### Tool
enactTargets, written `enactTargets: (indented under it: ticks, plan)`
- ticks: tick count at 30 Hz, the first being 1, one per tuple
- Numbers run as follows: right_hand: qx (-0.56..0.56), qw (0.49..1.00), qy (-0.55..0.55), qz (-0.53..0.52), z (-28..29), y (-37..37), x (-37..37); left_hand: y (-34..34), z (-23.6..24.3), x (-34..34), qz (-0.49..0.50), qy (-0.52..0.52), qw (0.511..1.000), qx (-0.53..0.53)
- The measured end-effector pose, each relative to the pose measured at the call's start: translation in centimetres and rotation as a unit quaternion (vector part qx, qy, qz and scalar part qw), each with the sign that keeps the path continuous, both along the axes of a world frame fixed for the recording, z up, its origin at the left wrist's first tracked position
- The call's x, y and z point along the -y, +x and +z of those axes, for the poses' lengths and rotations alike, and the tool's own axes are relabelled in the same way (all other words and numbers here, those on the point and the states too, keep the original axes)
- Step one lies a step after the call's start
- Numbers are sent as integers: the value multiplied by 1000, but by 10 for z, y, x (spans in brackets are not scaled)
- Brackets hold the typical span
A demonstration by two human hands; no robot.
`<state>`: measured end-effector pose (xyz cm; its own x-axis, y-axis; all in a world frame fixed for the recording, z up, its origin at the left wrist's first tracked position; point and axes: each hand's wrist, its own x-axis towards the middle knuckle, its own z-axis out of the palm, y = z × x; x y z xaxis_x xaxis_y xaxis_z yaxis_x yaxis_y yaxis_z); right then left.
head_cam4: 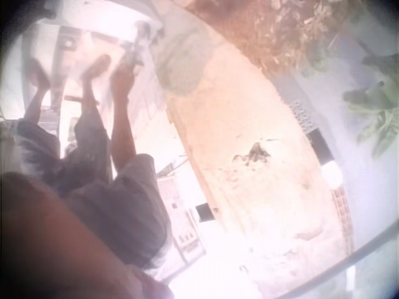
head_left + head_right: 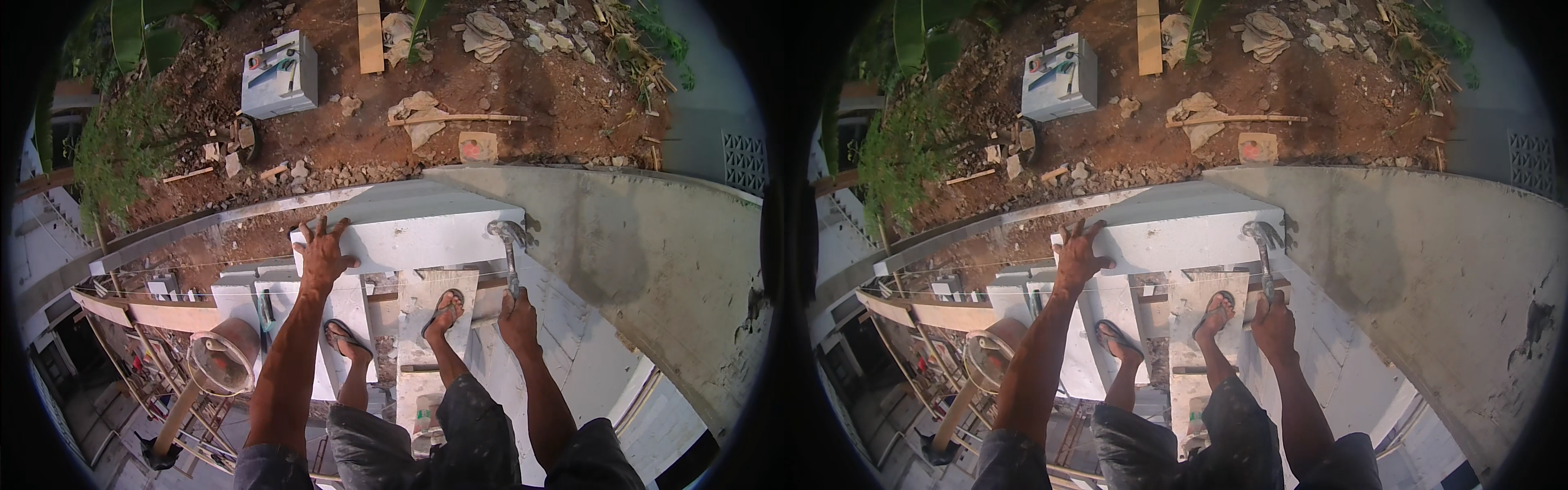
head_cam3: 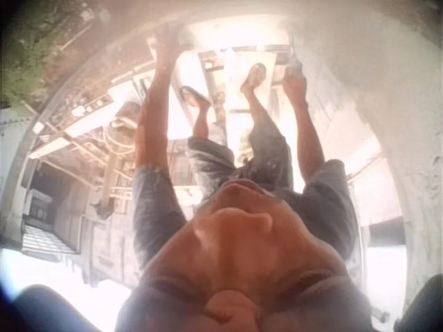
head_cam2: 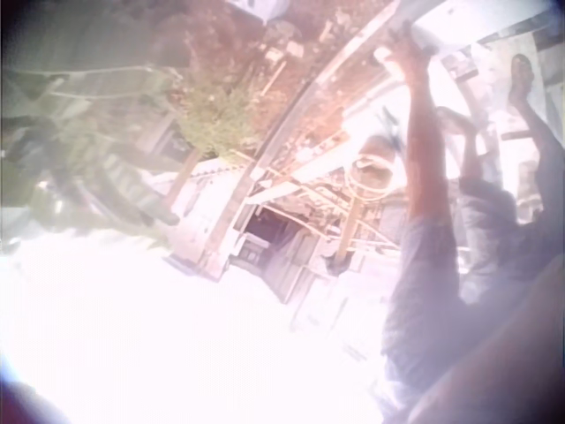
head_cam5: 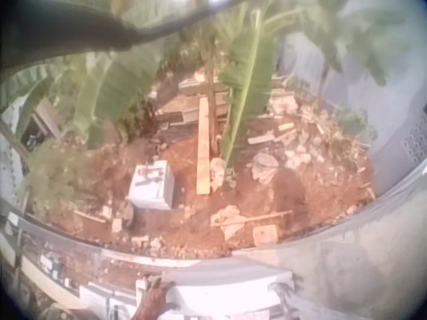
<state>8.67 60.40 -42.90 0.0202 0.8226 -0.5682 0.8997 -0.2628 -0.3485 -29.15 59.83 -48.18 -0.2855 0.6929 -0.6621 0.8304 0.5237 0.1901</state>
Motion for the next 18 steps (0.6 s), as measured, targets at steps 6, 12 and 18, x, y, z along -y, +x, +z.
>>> enactTargets:
  ticks: [6,12,18]
  plan:
    - [-112,989,92,-21,22,-17,21,2,-6,-2,10,-8,1000,20]
    - [-238,951,190,62,11,-17,47,1,-4,-4,4,4,1000,22]
    - [-174,983,8,-57,-32,-2,60,1,-2,1,13,5,1000,17]
